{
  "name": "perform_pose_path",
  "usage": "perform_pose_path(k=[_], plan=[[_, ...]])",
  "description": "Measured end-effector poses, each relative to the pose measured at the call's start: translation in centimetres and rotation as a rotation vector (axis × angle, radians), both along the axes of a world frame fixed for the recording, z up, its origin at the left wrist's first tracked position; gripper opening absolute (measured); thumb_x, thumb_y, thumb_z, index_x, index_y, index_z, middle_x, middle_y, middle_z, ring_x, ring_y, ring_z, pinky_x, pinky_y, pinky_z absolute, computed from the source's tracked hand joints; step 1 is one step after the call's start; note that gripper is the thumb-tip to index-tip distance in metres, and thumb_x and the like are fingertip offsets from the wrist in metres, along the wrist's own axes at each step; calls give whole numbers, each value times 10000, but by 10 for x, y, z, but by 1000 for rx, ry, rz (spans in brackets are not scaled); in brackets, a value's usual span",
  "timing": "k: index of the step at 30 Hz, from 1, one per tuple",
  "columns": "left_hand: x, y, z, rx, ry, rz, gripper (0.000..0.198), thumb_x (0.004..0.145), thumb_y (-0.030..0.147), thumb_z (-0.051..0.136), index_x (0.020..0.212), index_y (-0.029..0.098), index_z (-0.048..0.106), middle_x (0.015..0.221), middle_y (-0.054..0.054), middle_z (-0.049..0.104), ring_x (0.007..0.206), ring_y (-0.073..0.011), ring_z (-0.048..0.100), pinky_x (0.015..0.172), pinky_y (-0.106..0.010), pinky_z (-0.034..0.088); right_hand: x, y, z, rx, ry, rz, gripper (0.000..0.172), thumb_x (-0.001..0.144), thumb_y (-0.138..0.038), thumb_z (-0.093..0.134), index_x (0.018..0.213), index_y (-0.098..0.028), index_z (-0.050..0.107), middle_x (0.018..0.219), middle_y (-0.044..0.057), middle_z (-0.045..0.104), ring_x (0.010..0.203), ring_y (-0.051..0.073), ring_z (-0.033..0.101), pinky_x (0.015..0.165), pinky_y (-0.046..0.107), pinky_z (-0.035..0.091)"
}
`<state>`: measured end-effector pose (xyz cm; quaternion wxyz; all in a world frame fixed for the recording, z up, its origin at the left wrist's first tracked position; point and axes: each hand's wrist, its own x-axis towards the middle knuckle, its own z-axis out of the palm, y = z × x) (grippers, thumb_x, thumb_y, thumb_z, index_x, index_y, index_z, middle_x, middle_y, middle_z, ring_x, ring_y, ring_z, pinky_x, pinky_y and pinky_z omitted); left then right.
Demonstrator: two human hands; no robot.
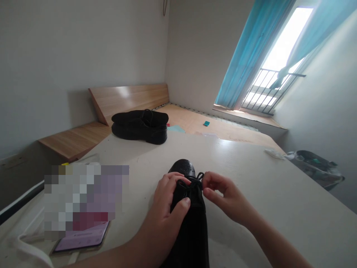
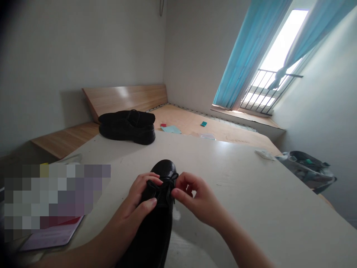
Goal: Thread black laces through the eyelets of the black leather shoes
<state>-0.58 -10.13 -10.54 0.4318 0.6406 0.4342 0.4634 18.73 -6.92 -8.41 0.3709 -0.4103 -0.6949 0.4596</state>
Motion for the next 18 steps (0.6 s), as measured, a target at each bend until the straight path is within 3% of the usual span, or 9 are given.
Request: perform_pose_path(k=[5,9,12,15,18], plan=[[0,0,-3,26,19,-14,230,861,220,393,1060,267,498,1264,-40,422,1282,-233,326,1105,-448,213,3,-1,7,-40,75,42,394,905,-487,521,653,-188,478,630,-16,453,590,115,391,557,257,333],[0,0,-7,38,17,-10,243,857,220,396,1068,280,502,1277,-37,413,1292,-243,320,1106,-470,205,4,-2,7,-39,-30,-38,290,883,-465,579,797,-190,540,725,-9,492,658,121,421,591,252,340],[0,1,-8,33,11,-14,252,861,225,395,1081,296,496,1275,-28,412,1300,-234,315,1108,-459,218,1,-3,3,-95,-73,61,328,877,-470,582,733,-180,530,691,-11,469,650,124,400,587,257,322],[0,1,-6,9,26,-22,229,859,236,400,1049,305,507,1269,-20,409,1297,-232,317,1104,-462,222,2,-4,4,-156,158,146,357,905,-419,543,645,-175,529,684,5,466,643,130,412,595,269,344],[0,0,-1,-18,51,-10,194,842,242,404,987,296,522,1255,-20,415,1265,-243,347,1079,-476,247,9,-4,12,-197,481,73,274,873,-366,566,664,-189,584,863,42,534,745,154,489,664,283,425]])
